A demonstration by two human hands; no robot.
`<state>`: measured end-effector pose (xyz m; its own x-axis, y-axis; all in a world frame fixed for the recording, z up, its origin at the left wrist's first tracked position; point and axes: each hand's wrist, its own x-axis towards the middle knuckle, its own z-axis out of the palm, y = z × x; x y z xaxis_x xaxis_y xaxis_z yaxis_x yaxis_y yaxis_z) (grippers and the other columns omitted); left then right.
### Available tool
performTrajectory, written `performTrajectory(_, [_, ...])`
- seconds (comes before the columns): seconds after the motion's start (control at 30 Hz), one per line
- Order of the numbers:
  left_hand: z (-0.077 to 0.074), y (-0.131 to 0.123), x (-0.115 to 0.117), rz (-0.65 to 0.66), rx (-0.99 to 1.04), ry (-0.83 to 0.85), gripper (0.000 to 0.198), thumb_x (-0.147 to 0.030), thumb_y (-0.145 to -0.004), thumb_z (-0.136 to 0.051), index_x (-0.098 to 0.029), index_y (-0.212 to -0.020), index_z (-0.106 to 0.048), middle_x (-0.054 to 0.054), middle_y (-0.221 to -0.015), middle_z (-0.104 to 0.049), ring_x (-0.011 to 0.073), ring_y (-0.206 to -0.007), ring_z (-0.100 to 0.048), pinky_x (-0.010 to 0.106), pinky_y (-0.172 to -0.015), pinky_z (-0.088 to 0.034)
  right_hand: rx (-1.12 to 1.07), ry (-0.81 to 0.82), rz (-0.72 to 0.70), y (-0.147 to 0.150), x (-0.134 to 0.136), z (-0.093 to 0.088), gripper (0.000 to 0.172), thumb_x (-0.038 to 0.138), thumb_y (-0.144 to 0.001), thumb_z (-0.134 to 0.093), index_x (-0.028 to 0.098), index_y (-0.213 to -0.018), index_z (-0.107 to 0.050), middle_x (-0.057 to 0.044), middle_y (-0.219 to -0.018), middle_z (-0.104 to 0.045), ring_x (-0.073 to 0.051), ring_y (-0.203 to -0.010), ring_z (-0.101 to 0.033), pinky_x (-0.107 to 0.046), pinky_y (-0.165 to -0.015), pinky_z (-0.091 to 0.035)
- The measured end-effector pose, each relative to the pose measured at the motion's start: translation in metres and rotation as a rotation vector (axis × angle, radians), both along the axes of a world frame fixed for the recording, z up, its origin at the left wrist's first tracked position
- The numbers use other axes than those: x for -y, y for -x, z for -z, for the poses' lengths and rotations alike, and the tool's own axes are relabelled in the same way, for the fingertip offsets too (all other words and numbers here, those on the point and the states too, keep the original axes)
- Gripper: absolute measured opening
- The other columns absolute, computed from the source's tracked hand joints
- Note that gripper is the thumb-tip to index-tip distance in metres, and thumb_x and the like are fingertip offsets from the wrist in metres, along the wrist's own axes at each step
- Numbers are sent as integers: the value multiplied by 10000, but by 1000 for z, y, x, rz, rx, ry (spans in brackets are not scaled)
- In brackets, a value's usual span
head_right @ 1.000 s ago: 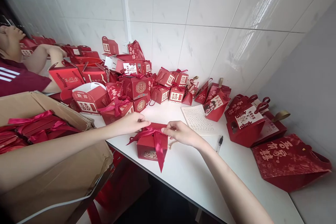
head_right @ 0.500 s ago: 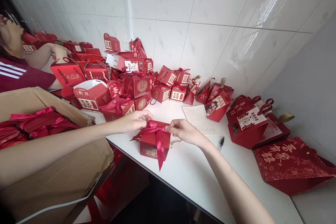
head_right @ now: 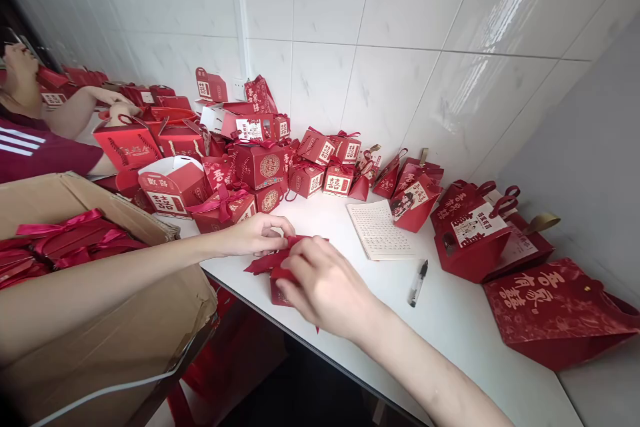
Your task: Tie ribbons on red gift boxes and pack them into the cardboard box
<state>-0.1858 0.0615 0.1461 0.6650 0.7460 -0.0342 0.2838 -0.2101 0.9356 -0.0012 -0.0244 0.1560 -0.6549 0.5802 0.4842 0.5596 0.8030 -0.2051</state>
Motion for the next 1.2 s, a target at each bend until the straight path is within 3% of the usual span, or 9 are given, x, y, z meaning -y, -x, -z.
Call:
performTrajectory(0.1, [-3,0,2,3,15,71,181,-282,-718,-624,-131,-798,-564,-61,-460,-461,62,-397,-423,168,-367,-330,164,-76,-58,7,8,4,169,244,-889,-485,163,-899,-633,-113,-1097,-562,-221,-920,-523,-385,-800,-455])
performTrajectory(0.3, [-2,-1,2,-5,70,113,167,-248,-696,-638,-133,-777,-549,-43,-581,-543,45,-404,-437,178,-384,-351,270,-236,62,19,13,21,187,212,-855,-531,116,-991,-617,-191,-1243,-496,-292,-1128,-456,-425,-877,-423])
performTrajectory(0.43, [-3,-2,3,-15,42,109,159,-232,-702,-625,-121,-802,-571,-52,-535,-530,54,-429,-444,204,-457,-373,302,-282,98,21,12,28,189,188,-868,-504,111,-1012,-600,-185,-1186,-534,-296,-1062,-500,-426,-858,-434])
performTrajectory(0.63, [-2,-2,4,11,58,140,129,-237,-732,-574,-123,-787,-553,-48,-486,-528,74,-445,-474,213,-475,-394,312,-348,105,20,10,25,289,56,-892,-378,69,-1136,-532,-119,-877,-590,-227,-789,-555,-351,-691,-470])
performTrajectory(0.7, [-1,-2,3,9,92,176,125,-222,-716,-584,-121,-776,-542,-40,-502,-546,75,-435,-482,214,-454,-393,293,-345,110,19,11,23,276,59,-904,-353,65,-1111,-537,-98,-813,-568,-206,-733,-539,-318,-644,-466])
performTrajectory(0.87, [0,-4,3,12,135,229,128,-174,-672,-627,-120,-736,-530,-37,-544,-560,78,-469,-517,207,-451,-412,309,-273,142,17,12,23,205,84,-895,-398,138,-746,-527,-71,-760,-503,-184,-659,-500,-279,-556,-439])
performTrajectory(1.07, [-4,-4,4,28,98,212,100,-166,-711,-614,-104,-781,-579,-41,-529,-557,62,-462,-506,192,-456,-411,136,-160,100,14,12,20,171,110,-894,-337,151,-790,-467,-68,-777,-480,-171,-651,-495,-261,-537,-446])
performTrajectory(1.2, [-3,-2,4,42,137,298,147,-196,-696,-654,-106,-767,-562,-19,-569,-580,80,-493,-549,192,-451,-413,50,-79,66,8,8,15,173,81,-890,-310,149,-883,-469,-45,-751,-497,-162,-625,-497,-260,-533,-446])
